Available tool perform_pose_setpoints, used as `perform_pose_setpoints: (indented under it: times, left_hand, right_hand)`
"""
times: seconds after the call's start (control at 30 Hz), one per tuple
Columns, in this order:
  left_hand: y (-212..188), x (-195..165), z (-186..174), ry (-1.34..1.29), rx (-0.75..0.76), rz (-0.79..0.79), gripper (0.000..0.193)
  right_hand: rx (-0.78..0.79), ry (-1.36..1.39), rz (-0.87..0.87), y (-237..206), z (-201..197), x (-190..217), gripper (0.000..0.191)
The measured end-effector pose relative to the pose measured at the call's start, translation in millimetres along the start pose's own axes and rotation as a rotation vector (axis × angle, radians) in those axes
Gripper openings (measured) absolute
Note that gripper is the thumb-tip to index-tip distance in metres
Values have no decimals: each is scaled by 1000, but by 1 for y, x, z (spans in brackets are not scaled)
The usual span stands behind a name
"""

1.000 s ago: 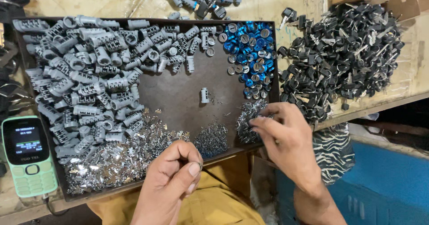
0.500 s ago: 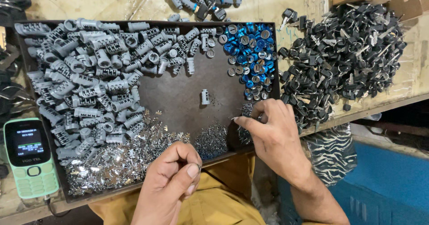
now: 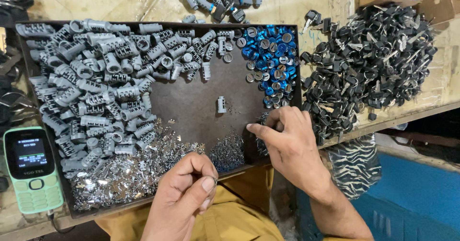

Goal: The person sits at a workbench assembling small lock cylinder parts. They pick gray lock plugs and blue caps from a tray, press the parts together by hand, and place finished assemblies aside while handling piles of keys around the tray.

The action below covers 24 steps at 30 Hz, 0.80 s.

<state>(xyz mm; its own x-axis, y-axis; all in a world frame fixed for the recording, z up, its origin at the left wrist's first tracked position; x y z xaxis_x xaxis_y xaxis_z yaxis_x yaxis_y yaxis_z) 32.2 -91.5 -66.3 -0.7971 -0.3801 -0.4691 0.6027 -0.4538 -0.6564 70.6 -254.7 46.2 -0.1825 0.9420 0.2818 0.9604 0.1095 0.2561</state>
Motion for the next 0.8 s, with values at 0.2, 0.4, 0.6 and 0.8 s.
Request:
perform_pose_setpoints:
  times: [0.2, 0.4, 0.6, 0.8]
  left_hand:
    - [0, 0, 0, 0, 10, 8, 7]
    - [1, 1, 0, 10, 4, -8, 7]
    - [1, 1, 0, 10, 5, -26, 8]
    - [2, 3, 0, 23, -13, -33, 7]
  right_hand:
    - [-12, 17, 25, 7, -1, 0, 39]
    - [29, 7, 2, 0, 1, -1, 41]
    - [-4, -52, 61, -8, -11, -11, 41]
    - [42, -24, -24, -8, -6, -1, 45]
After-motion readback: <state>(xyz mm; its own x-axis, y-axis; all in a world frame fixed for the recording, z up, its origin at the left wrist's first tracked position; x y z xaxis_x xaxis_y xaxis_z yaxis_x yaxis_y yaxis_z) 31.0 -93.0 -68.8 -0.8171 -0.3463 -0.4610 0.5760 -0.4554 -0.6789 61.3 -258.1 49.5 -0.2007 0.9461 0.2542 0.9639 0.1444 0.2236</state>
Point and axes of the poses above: each hand's wrist, its own y-axis towards the middle knuckle, its own z-axis out of the palm, x = y × z, the point moved 10 cm from there along y, towards the middle knuckle, and after that the axes turned 12 degrees about -x, right-handed, at the moved point
